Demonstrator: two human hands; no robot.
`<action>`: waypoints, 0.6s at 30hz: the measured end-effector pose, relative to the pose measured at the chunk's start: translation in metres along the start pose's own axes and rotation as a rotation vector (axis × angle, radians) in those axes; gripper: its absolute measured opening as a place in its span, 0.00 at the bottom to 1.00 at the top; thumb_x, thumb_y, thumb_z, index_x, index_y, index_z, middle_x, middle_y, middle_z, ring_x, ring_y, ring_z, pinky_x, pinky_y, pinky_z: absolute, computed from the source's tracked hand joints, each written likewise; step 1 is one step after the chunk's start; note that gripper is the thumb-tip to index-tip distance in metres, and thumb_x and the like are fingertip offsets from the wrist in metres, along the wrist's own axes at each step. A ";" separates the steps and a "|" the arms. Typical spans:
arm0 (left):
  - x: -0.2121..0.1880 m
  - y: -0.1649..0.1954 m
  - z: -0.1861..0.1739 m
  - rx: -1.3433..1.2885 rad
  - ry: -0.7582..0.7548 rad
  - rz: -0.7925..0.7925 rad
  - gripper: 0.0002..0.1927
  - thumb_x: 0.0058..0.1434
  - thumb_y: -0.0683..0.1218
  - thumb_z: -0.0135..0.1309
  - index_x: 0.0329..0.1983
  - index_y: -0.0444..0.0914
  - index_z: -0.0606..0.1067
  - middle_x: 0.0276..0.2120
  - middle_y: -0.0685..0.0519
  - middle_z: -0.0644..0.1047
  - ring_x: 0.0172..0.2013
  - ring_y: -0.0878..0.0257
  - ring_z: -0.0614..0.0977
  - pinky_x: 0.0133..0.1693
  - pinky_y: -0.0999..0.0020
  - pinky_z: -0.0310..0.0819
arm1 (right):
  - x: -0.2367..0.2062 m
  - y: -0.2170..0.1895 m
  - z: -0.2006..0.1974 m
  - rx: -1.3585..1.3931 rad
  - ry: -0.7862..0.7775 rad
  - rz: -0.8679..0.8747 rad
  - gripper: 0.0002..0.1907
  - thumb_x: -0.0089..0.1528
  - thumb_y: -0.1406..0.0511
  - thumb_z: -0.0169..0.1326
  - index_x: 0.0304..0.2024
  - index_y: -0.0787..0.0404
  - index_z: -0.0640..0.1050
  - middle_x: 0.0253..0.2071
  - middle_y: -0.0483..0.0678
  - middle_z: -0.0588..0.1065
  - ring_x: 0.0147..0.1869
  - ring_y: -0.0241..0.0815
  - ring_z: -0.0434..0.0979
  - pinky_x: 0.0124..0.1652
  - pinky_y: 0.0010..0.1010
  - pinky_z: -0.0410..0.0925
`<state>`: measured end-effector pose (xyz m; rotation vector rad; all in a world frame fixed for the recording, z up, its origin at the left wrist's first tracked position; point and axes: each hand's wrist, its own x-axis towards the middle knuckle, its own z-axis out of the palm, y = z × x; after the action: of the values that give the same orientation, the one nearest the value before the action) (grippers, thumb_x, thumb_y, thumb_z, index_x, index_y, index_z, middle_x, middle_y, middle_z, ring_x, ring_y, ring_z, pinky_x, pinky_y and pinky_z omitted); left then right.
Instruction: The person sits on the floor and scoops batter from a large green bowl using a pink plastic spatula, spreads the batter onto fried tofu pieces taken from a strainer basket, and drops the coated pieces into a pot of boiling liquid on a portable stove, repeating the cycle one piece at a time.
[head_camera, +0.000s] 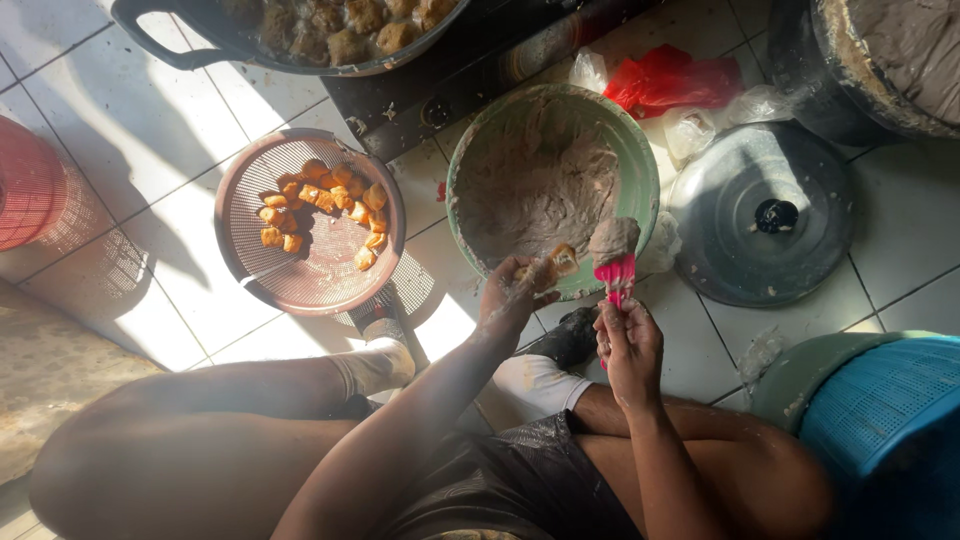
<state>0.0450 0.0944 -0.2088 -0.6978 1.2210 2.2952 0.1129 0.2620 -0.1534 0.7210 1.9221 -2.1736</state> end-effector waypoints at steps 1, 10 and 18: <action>0.005 0.007 0.005 0.033 0.026 0.016 0.11 0.69 0.46 0.53 0.48 0.34 0.72 0.42 0.51 0.78 0.42 0.65 0.82 0.44 0.64 0.85 | -0.001 -0.004 -0.001 0.004 0.001 0.007 0.12 0.72 0.60 0.45 0.45 0.62 0.74 0.29 0.40 0.70 0.25 0.26 0.60 0.22 0.20 0.54; -0.036 0.043 0.058 0.489 0.019 0.269 0.17 0.72 0.48 0.52 0.58 0.34 0.68 0.40 0.48 0.80 0.38 0.66 0.78 0.42 0.70 0.75 | -0.008 -0.013 0.000 -0.320 -0.030 -0.294 0.18 0.75 0.62 0.41 0.57 0.65 0.76 0.35 0.44 0.68 0.35 0.31 0.63 0.35 0.23 0.62; -0.057 0.064 0.048 -0.033 -0.511 0.010 0.41 0.70 0.45 0.52 0.81 0.35 0.49 0.70 0.48 0.67 0.66 0.64 0.70 0.65 0.69 0.65 | -0.001 -0.026 -0.028 -0.718 0.061 -0.620 0.14 0.74 0.62 0.46 0.54 0.66 0.75 0.45 0.54 0.71 0.47 0.46 0.72 0.45 0.35 0.68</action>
<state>0.0403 0.0945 -0.1107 -0.0939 0.9438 2.3043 0.1103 0.2928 -0.1316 0.0580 2.9728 -1.4569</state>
